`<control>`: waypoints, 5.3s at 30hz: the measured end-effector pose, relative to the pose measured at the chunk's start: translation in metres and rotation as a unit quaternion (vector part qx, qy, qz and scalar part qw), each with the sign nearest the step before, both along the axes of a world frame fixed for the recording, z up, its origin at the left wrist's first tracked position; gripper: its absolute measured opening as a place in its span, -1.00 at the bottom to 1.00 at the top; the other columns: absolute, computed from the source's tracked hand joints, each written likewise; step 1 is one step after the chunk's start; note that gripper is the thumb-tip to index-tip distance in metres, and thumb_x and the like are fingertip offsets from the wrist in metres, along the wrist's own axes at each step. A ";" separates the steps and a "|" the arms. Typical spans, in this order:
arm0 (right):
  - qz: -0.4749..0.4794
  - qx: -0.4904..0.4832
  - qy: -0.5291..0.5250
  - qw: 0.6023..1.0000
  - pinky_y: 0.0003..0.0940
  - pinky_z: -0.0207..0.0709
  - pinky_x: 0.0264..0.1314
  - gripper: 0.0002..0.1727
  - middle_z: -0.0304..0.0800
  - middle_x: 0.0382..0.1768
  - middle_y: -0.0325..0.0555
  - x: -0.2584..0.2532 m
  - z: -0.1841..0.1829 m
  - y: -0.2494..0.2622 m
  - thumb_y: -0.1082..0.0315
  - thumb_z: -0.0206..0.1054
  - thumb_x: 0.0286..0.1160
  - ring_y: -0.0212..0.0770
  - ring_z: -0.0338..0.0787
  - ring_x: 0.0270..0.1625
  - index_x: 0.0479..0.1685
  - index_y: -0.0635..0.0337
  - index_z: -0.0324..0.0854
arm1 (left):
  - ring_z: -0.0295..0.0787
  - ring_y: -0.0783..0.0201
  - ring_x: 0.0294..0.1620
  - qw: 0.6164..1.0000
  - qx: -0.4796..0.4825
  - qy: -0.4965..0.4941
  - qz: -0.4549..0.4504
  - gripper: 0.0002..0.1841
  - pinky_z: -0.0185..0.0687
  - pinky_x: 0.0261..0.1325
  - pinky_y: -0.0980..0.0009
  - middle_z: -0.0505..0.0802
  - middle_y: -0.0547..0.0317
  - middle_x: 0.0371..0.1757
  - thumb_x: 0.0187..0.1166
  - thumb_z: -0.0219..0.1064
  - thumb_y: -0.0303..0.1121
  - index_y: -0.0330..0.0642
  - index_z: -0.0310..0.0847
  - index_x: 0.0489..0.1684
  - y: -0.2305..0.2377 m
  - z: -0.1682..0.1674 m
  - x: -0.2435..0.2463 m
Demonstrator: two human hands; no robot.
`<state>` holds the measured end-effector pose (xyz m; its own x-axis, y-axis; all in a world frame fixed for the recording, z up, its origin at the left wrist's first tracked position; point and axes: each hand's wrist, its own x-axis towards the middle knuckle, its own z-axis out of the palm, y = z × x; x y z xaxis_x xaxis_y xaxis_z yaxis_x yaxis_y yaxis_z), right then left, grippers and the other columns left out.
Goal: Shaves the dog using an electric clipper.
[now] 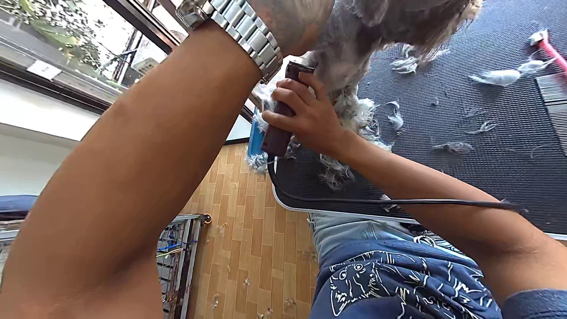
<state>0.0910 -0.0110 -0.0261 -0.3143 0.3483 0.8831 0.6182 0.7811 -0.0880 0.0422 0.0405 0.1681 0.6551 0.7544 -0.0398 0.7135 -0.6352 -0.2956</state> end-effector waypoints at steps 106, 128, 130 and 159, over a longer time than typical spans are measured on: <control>0.030 -0.141 -0.057 0.988 0.21 0.26 0.67 -0.49 0.75 0.29 0.06 -0.003 -0.112 0.002 0.52 0.28 0.55 0.15 0.61 0.51 0.38 -0.28 0.71 | 0.78 -0.22 -0.17 0.989 -0.029 0.105 0.102 -0.83 0.51 -0.27 -0.28 0.79 -0.15 -0.19 0.65 0.30 -0.32 -0.06 0.65 0.09 -0.046 0.010 -0.024; -0.008 -0.208 -0.035 0.977 0.25 0.19 0.71 -0.33 0.73 0.33 0.08 0.011 -0.093 0.023 0.71 0.23 0.36 0.19 0.54 0.58 0.38 -0.20 0.71 | 0.75 -0.35 -0.05 0.992 -0.043 0.064 0.096 -0.77 0.48 -0.16 -0.38 0.79 -0.24 -0.14 0.63 0.34 -0.26 -0.17 0.66 0.08 -0.058 0.002 -0.034; 0.037 -0.247 -0.064 0.966 0.26 0.18 0.71 -0.38 0.72 0.32 0.13 0.022 -0.097 0.025 0.72 0.23 0.37 0.23 0.54 0.56 0.36 -0.11 0.71 | 0.73 -0.42 -0.01 0.993 -0.043 0.056 0.094 -0.78 0.48 -0.13 -0.43 0.79 -0.29 -0.13 0.58 0.36 -0.27 -0.19 0.67 0.03 -0.055 -0.001 -0.045; 0.034 -0.140 -0.031 0.989 0.16 0.36 0.59 -0.52 0.79 0.27 -0.02 0.056 -0.086 -0.016 0.55 0.25 0.55 0.11 0.66 0.46 0.28 -0.25 0.75 | 0.78 -0.14 -0.10 0.975 -0.141 -0.109 0.137 -0.57 0.58 -0.02 -0.26 0.81 -0.24 0.07 0.64 0.25 -0.38 -0.06 0.57 0.50 -0.043 -0.013 -0.082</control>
